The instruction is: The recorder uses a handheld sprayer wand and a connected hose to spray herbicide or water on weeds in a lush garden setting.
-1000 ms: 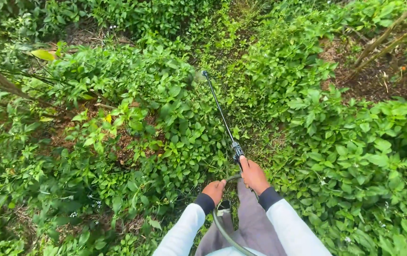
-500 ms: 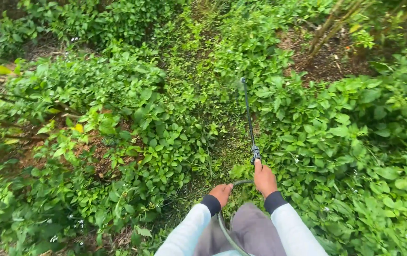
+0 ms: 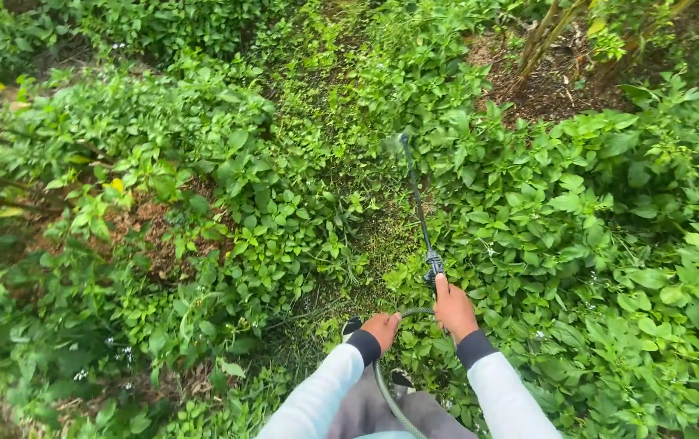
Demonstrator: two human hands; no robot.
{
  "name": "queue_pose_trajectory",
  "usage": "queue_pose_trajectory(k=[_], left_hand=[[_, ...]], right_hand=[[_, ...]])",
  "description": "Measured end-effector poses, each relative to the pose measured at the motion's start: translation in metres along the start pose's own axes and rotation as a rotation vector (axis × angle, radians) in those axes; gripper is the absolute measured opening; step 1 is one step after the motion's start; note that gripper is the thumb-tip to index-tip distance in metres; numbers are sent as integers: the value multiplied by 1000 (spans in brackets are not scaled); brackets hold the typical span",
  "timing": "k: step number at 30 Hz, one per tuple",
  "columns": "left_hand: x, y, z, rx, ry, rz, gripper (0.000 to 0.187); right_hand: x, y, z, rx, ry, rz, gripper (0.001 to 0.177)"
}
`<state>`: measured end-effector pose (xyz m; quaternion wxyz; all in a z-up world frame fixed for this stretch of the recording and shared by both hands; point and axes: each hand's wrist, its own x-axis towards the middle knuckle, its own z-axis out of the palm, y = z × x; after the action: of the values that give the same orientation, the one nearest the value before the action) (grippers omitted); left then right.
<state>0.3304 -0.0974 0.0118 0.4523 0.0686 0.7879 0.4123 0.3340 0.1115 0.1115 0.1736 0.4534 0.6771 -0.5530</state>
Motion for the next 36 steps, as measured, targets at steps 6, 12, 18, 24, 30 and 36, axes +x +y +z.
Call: queue_pose_trajectory(k=[6,12,18,24,30,36], left_hand=[[-37,-54,22,-33,121,-66,56],[-100,-82,43,-59,254,-87,56],[-142,-77,74,-270,264,-244,52],[-130,-67,133,-155,226,-136,53],[-112,-30,188,8,127,-62,58],[-100,6,219,73,58,12,56]], right_hand=[[-39,7,30,15,-207,0,55],[-72,27,48,2,-351,-63,53],[-88,63,40,25,-385,-5,49],[-74,128,-7,-190,-149,-92,65],[-65,165,-81,-340,91,-104,69],[-55,210,-125,-428,390,-270,70]])
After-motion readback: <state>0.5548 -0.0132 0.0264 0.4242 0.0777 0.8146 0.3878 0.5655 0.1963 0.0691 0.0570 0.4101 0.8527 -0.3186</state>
